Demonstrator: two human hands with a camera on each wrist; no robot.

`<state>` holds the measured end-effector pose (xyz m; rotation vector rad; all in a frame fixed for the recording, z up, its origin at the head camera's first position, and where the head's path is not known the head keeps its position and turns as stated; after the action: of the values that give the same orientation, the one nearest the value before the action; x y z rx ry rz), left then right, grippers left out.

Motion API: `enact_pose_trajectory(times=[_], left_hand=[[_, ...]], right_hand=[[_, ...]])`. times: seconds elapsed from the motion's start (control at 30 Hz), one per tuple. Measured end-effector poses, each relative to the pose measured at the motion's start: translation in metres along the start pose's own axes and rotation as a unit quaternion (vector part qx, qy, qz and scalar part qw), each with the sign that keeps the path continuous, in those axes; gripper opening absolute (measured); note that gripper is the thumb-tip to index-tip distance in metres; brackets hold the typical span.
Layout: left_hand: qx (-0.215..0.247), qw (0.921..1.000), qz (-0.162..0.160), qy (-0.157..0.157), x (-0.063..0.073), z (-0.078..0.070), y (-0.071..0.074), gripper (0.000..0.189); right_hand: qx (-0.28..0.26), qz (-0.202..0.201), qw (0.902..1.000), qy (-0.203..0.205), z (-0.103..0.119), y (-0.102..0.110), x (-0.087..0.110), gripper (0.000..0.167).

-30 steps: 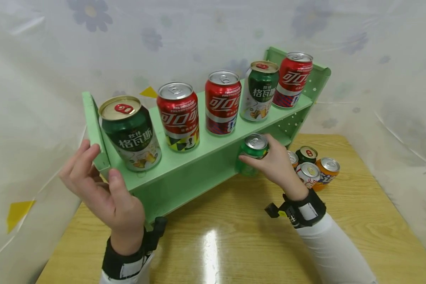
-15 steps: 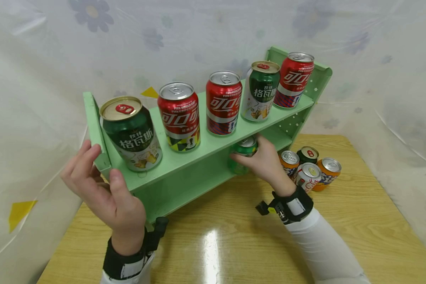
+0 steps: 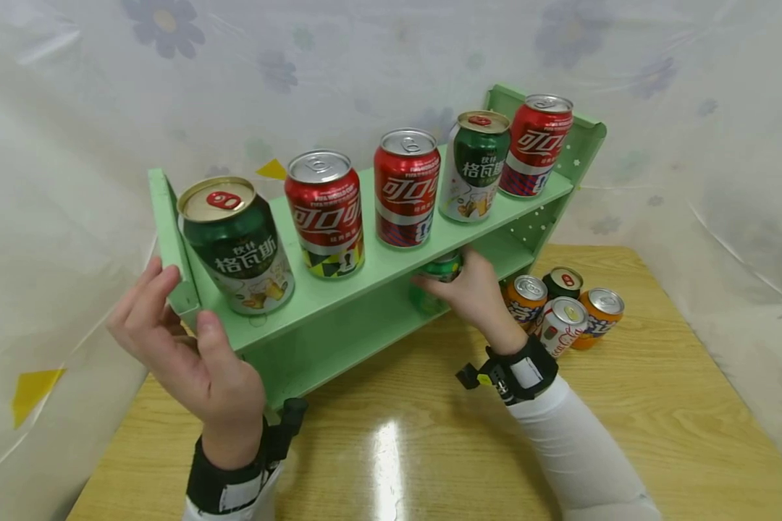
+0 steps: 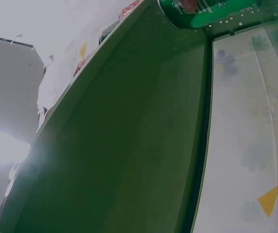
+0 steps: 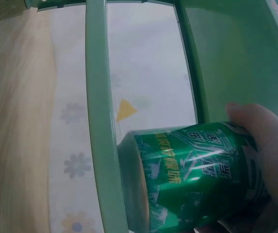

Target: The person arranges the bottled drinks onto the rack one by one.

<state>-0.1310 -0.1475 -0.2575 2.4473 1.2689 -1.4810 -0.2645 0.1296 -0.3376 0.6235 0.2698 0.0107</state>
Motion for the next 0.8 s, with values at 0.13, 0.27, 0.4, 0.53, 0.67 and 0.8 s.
enact_pose_trajectory(times=[0.13,0.27,0.4,0.53,0.67,0.8], left_hand=[[0.006,1.0000,-0.004,0.001,0.0001,0.0008,0.0000,0.035],[0.010,0.9999,-0.001,-0.004,-0.0005,0.0036,0.0004,0.036],[0.009,0.9999,0.002,-0.010,-0.0008,0.0048,0.0005,0.037],[0.006,1.0000,-0.001,-0.007,0.0005,0.0042,0.0003,0.036],[0.005,0.9999,0.001,-0.010,0.0003,0.0050,0.0009,0.036],[0.009,0.9999,0.001,-0.013,-0.0008,0.0074,0.0021,0.037]], right_hand=[[-0.010,-0.008,0.9999,0.000,0.0008,-0.0038,-0.0018,0.073],[-0.016,-0.009,0.9998,-0.012,0.0002,-0.0078,-0.0028,0.075],[-0.019,-0.006,0.9996,-0.022,0.0007,-0.0097,-0.0022,0.079],[-0.021,0.002,0.9998,-0.009,0.0019,-0.0093,-0.0004,0.086],[-0.029,0.013,0.9994,0.012,0.0010,-0.0080,0.0028,0.097],[-0.031,0.014,0.9992,0.022,0.0012,-0.0068,0.0069,0.102]])
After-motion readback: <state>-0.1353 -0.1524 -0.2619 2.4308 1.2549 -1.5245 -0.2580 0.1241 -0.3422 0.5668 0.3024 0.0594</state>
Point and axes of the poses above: each hand's wrist, its own x-axis away from the middle knuckle, its own y-axis out of the back of the hand, z = x × y, the point moved 3 cm from there along -x, towards the middle knuckle, and after that the axes turned 1 degree about z, right-handed, at the moved point
